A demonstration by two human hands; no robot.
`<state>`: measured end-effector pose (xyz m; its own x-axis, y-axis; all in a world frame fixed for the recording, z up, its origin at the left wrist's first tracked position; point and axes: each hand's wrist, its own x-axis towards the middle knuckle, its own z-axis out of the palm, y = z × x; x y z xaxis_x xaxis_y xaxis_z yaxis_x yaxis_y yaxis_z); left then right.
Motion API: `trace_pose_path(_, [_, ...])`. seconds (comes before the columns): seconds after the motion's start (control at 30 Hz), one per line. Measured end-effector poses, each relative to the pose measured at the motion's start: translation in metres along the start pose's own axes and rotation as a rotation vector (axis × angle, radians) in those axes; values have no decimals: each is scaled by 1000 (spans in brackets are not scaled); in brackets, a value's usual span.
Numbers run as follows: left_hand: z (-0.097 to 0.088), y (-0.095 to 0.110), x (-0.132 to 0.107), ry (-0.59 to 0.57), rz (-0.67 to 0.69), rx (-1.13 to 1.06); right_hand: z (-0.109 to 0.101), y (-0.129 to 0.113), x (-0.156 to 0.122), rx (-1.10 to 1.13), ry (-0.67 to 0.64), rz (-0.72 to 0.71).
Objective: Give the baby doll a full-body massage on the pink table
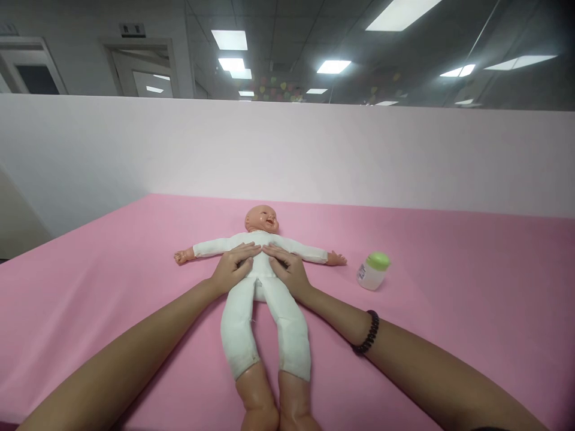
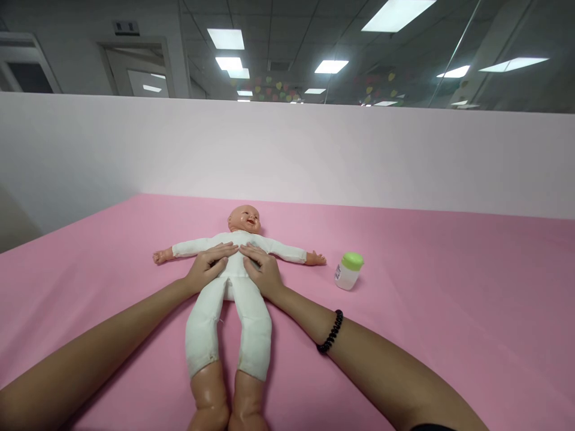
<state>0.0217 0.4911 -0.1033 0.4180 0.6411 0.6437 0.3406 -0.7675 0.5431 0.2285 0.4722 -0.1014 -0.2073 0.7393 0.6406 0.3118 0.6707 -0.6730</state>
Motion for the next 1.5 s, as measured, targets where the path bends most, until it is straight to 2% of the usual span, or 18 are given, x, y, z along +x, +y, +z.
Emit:
trace_pose_path(0.1, [0, -1, 0, -4, 18, -5, -2, 1, 1, -13, -62, 17])
trace_pose_path(0.27, [-1, 2, 2, -48, -59, 29, -2, 1, 3, -61, -131, 83])
trace_pose_path(0.5, [-2, 4, 4, -92, -129, 72, -1, 2, 6, -107, -151, 204])
trace_pose_path(0.7, [3, 0, 4, 45, -305, 56, 2, 7, 6, -60, -60, 311])
trace_pose_path(0.8, [5, -2, 3, 92, -336, 45, 4, 7, 5, -30, 13, 331])
trace_pose_path(0.97, [5, 0, 1, 162, -281, 68, 6, 3, 2, 19, 163, 268])
trace_pose_path(1.1, [3, 5, 0, 257, -174, 140, 7, 1, 1, 36, 198, 164])
trace_pose_path(1.17, [2, 6, 0, 268, -115, 160, 6, 1, 1, 20, 185, 132])
trace_pose_path(1.23, [1, 6, 0, 202, -59, 150, 5, 2, 2, -1, 139, 95])
trace_pose_path(1.3, [-1, 5, 1, 61, -47, 128, 2, 4, 3, -26, 54, 69])
trace_pose_path(1.4, [-5, 2, 4, -147, -127, 125, -2, 9, 7, -70, -89, 84])
trace_pose_path(1.5, [-10, -2, 5, -231, -221, 159, -6, 18, 12, -131, -160, 170])
